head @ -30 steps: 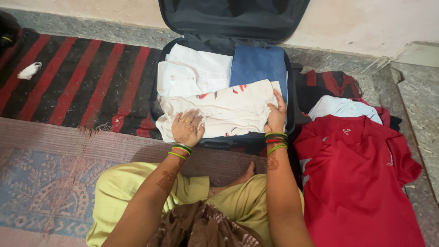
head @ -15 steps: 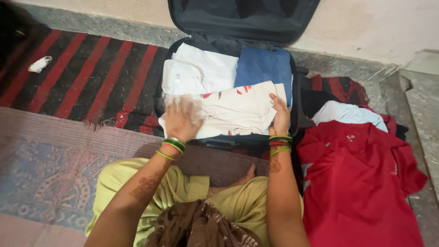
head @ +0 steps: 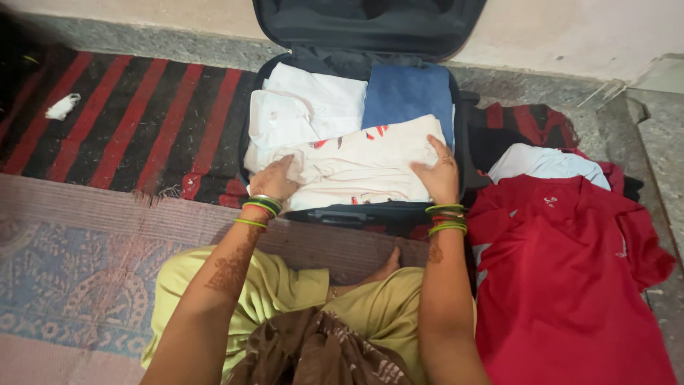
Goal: The person unzips a suitcase, opens the lid, and rearranges clothing items including a red shirt and a white shirt before folding and placing a pair of blue pants inside.
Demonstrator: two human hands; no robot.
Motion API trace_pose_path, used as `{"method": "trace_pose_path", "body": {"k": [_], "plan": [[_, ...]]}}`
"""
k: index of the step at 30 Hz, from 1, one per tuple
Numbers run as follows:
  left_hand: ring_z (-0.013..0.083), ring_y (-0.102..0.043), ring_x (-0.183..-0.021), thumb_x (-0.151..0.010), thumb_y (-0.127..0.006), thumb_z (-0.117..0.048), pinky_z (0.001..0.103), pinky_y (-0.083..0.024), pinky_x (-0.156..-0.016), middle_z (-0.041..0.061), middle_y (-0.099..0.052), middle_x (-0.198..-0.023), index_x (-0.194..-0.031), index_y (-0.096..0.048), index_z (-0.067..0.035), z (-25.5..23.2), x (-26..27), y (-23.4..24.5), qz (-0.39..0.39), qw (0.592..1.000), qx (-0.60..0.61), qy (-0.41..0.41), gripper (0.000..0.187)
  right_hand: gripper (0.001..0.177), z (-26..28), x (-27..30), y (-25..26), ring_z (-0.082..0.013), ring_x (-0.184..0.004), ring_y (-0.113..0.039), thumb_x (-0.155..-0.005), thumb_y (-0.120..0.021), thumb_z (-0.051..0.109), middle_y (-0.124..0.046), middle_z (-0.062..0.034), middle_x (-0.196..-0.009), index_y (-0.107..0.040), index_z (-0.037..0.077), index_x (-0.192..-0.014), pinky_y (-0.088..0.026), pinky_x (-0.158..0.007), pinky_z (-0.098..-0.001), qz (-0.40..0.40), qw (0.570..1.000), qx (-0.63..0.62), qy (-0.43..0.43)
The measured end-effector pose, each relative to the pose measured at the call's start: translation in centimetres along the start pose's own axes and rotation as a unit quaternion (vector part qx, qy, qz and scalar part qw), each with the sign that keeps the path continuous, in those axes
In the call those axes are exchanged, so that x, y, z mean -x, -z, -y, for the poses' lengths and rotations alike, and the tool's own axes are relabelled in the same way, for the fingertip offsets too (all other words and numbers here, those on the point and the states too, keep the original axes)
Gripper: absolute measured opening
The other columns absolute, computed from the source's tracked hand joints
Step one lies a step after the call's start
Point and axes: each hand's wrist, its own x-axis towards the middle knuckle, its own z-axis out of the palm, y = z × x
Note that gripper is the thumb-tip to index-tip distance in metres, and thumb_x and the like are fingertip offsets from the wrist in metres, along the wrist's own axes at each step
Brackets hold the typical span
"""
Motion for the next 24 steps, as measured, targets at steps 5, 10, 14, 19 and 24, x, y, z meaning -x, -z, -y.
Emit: {"method": "trace_pose_path", "body": {"k": [5, 10, 14, 19, 24], "plan": [[0.0404, -0.063, -0.117, -0.085, -0.069, -0.026, 0.049, -0.052, -0.094, 0.019, -0.057, -0.146, -0.151, -0.049, -0.023, 0.8, 1.5, -1.0, -0.076, 0.995, 0.065, -0.022, 0.069, 0.069, 1.7, 0.2, 3.2, -0.0392, -0.126, -0.060, -0.076, -0.066, -0.001, -0.061, -0.0223, -0.135, -0.057, 0.006, -0.144, -0.046, -0.108, -0.0387, -0.004, 0.995, 0.046, 0.092], [0.0428, -0.054, -0.133, -0.083, -0.073, -0.006, 0.043, -0.045, -0.108, 0.026, -0.056, -0.144, -0.151, -0.051, -0.015, 3.7, 0.0, 0.0, -0.175, 0.954, 0.206, -0.131, 0.071, 0.069, 4.5, 0.5, 4.8, -0.0307, -0.136, -0.058, -0.079, -0.061, -0.008, -0.061, -0.0189, -0.143, -0.055, 0.001, -0.147, -0.041, -0.116, -0.0356, 0.002, 0.989, -0.067, 0.135], [0.0382, -0.056, -0.136, -0.081, -0.070, 0.004, 0.040, -0.041, -0.115, 0.023, -0.060, -0.144, -0.149, -0.054, -0.007, 7.9, -2.4, 3.7, -0.170, 0.924, 0.289, -0.183, 0.072, 0.073, 6.3, 0.5, 6.8, -0.0183, -0.140, -0.053, -0.080, -0.055, -0.012, -0.054, -0.0129, -0.155, -0.049, -0.002, -0.152, -0.040, -0.117, -0.0293, -0.023, 0.960, -0.270, 0.069], [0.0349, -0.062, -0.132, -0.077, -0.079, -0.008, 0.039, -0.047, -0.112, 0.018, -0.064, -0.142, -0.145, -0.060, -0.013, 13.6, -5.0, 8.7, -0.107, 0.973, 0.149, -0.143, 0.071, 0.076, 3.1, 0.9, 9.9, -0.0186, -0.139, -0.053, -0.078, -0.054, -0.013, -0.052, -0.0132, -0.157, -0.050, 0.001, -0.152, -0.041, -0.117, -0.0291, -0.070, 0.958, -0.276, 0.039], [0.0428, -0.048, -0.134, -0.069, -0.086, -0.038, 0.054, -0.041, -0.109, 0.018, -0.050, -0.149, -0.145, -0.057, -0.016, 13.2, -4.4, 9.6, -0.041, 0.999, -0.015, -0.007, 0.085, 0.066, -2.9, 1.8, 10.7, -0.0361, -0.137, -0.053, -0.077, -0.065, -0.005, -0.056, -0.0215, -0.146, -0.061, 0.008, -0.142, -0.042, -0.115, -0.0434, -0.091, 0.985, 0.143, 0.044]]}}
